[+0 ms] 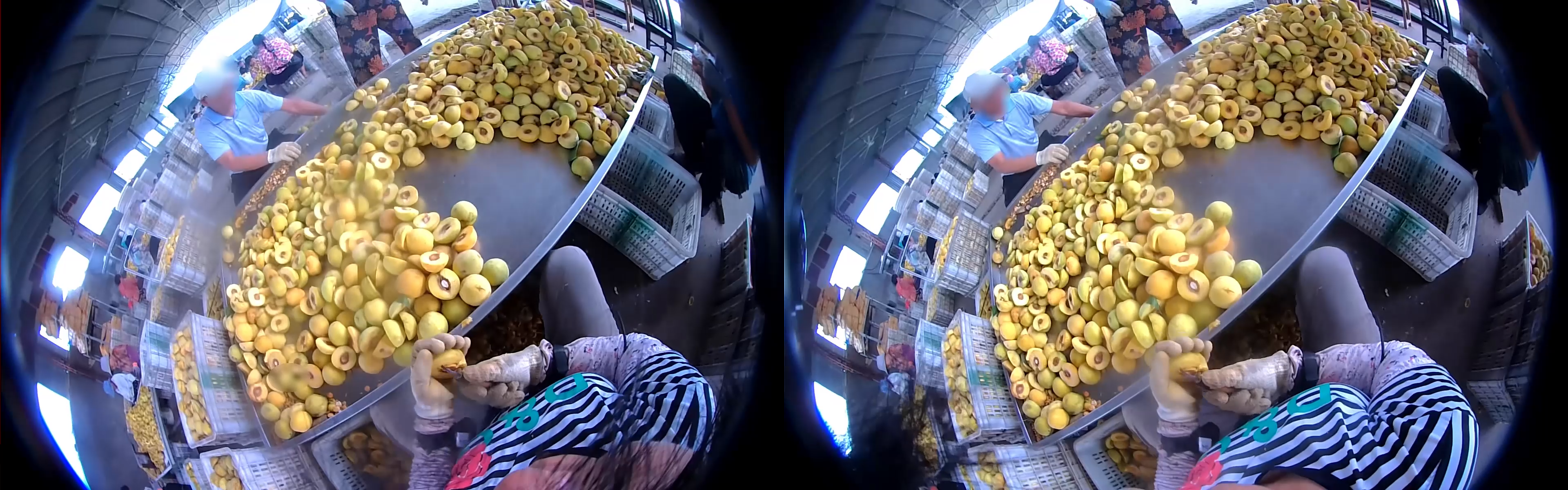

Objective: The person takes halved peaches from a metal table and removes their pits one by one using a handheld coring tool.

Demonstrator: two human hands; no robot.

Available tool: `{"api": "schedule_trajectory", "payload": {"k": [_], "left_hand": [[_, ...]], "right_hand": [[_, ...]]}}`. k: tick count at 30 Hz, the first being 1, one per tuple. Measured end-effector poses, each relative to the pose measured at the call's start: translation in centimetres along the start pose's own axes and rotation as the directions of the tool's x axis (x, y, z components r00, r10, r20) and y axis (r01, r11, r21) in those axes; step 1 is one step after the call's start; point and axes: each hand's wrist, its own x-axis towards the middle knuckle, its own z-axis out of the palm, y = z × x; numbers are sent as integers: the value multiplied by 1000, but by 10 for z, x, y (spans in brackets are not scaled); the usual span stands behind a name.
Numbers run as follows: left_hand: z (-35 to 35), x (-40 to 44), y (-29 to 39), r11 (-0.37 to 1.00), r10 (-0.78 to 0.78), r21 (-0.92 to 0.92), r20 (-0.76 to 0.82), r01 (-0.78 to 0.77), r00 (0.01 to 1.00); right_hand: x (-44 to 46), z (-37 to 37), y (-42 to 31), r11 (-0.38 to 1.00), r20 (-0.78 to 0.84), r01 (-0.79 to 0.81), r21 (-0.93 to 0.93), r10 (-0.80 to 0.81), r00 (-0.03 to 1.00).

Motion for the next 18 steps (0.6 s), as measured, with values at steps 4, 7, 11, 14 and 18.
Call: {"api": "schedule_trajectory", "payload": {"k": [4, 7, 11, 14, 18], "left_hand": [[9, -4, 4, 879, 45, 477, -63, -10, 997], [16, 3, 7, 917, 47, 395, 7, -46, 999], [12, 15, -12, 963, -4, 269, 74, -16, 997], [12, 26, -10, 911, 8, 406, 173, -78, 985], [21, 32, 2, 783, -37, 606, 269, -139, 962]], "right_hand": [[1, -5, 10, 992, 157, -8, 125, -12, 987], [4, -10, 20, 882, 260, -83, 465, -46, 964], [10, -22, 33, 787, 496, -125, 604, -248, 832], [-4, -21, 21, 943, 235, 139, 303, -215, 948], [-12, -15, 9, 966, 222, 192, 174, -228, 948]]}}
